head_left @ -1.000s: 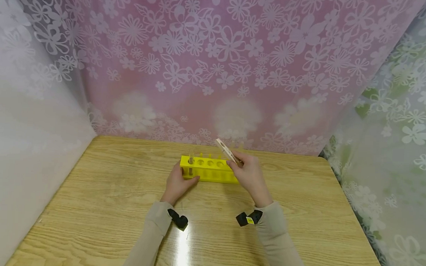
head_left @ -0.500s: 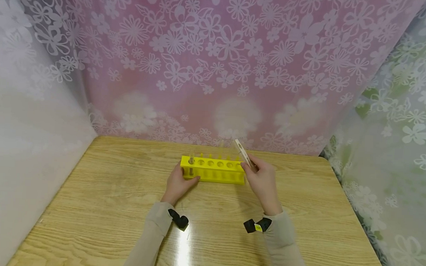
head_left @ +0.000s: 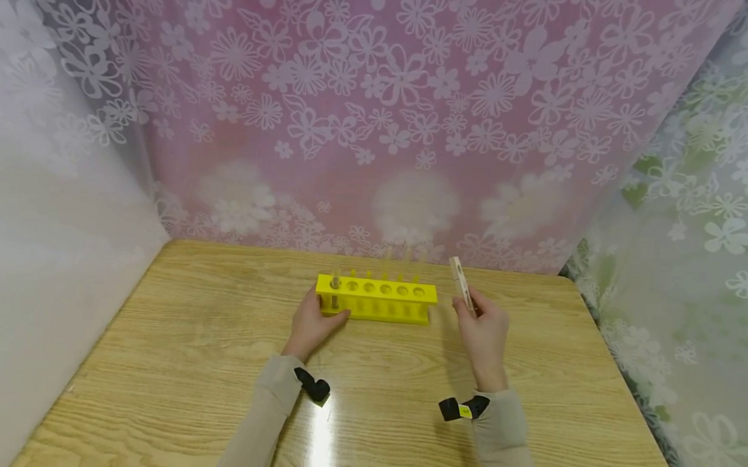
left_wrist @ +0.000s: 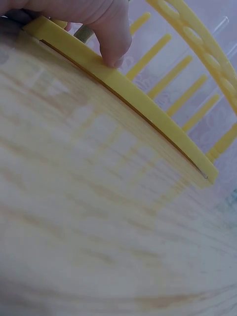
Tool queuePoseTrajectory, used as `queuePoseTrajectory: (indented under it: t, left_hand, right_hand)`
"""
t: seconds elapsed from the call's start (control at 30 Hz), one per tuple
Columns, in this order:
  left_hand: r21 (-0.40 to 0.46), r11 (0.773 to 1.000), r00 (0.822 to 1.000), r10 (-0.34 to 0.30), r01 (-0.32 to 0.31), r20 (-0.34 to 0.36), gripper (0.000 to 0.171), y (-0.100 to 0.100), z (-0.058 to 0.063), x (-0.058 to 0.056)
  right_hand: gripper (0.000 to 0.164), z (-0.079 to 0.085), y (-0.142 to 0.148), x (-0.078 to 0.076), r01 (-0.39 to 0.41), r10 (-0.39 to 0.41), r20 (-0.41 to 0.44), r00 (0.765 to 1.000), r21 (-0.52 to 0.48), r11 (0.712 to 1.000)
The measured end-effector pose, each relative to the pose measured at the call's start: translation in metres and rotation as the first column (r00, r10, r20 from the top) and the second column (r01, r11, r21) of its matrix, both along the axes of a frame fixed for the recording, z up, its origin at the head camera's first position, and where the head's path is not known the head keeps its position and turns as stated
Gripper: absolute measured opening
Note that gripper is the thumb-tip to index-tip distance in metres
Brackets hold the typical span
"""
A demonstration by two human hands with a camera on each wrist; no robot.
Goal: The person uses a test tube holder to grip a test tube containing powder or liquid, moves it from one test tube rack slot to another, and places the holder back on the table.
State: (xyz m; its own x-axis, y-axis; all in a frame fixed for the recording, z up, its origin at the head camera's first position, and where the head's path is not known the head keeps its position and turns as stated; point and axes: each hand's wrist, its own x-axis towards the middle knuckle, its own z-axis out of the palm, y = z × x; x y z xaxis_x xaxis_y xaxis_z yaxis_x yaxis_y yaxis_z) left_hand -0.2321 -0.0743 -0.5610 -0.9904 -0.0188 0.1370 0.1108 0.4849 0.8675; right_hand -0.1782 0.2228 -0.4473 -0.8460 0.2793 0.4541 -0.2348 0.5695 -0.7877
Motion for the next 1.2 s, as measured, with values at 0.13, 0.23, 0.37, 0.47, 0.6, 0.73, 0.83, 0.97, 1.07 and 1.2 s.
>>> queuePoseTrajectory:
  t: [0.13,0.23,0.37,0.47,0.6,0.73,0.83,0.97,1.07,1.2]
  left_hand:
    - [-0.002,1.0,1.0,-0.001,0.001,-0.001,0.079,0.0,0.0,-0.001]
    - [-0.001,1.0,1.0,-0.004,0.004,0.001,0.08,-0.001,0.0,-0.001]
    - [-0.003,1.0,1.0,-0.011,0.011,0.0,0.079,-0.003,0.0,-0.003]
    - [-0.004,1.0,1.0,-0.017,0.017,-0.001,0.078,-0.005,0.001,-0.005]
    - [-0.002,1.0,1.0,-0.024,0.024,0.012,0.078,-0.006,0.004,-0.005]
    - [-0.008,1.0,0.999,-0.029,0.029,0.02,0.077,-0.007,0.005,-0.006]
    - [-0.008,1.0,1.0,-0.028,0.028,0.012,0.075,-0.007,0.004,-0.007]
    - [-0.003,1.0,1.0,-0.027,0.027,-0.002,0.073,-0.007,0.004,-0.007]
    - [0.005,1.0,1.0,-0.03,0.03,-0.001,0.074,-0.007,0.004,-0.006]
    - [0.011,0.999,0.999,-0.032,0.032,0.007,0.076,-0.008,0.004,-0.006]
  right_hand:
    - [0.023,-0.007,0.009,0.0,0.016,-0.016,-0.005,1.0,-0.022,1.0]
    - [0.023,-0.013,0.014,0.001,0.02,-0.02,-0.008,1.0,-0.018,1.0]
    - [0.023,-0.021,0.018,0.003,0.051,-0.051,0.03,0.998,-0.011,0.999]
    - [0.023,-0.024,0.02,0.005,0.074,-0.072,0.075,0.995,-0.019,0.997]
    - [0.021,-0.029,0.022,0.008,0.117,-0.113,0.118,0.987,-0.028,0.993]
    - [0.022,-0.035,0.025,0.01,0.181,-0.173,0.162,0.972,-0.042,0.983]
    - [0.025,-0.041,0.03,0.01,0.205,-0.191,0.188,0.963,-0.058,0.977]
    - [0.027,-0.051,0.035,0.009,0.222,-0.206,0.209,0.956,-0.053,0.974]
    - [0.028,-0.06,0.038,0.009,0.23,-0.215,0.21,0.954,-0.052,0.972]
    - [0.028,-0.071,0.041,0.008,0.237,-0.219,0.21,0.953,-0.062,0.97]
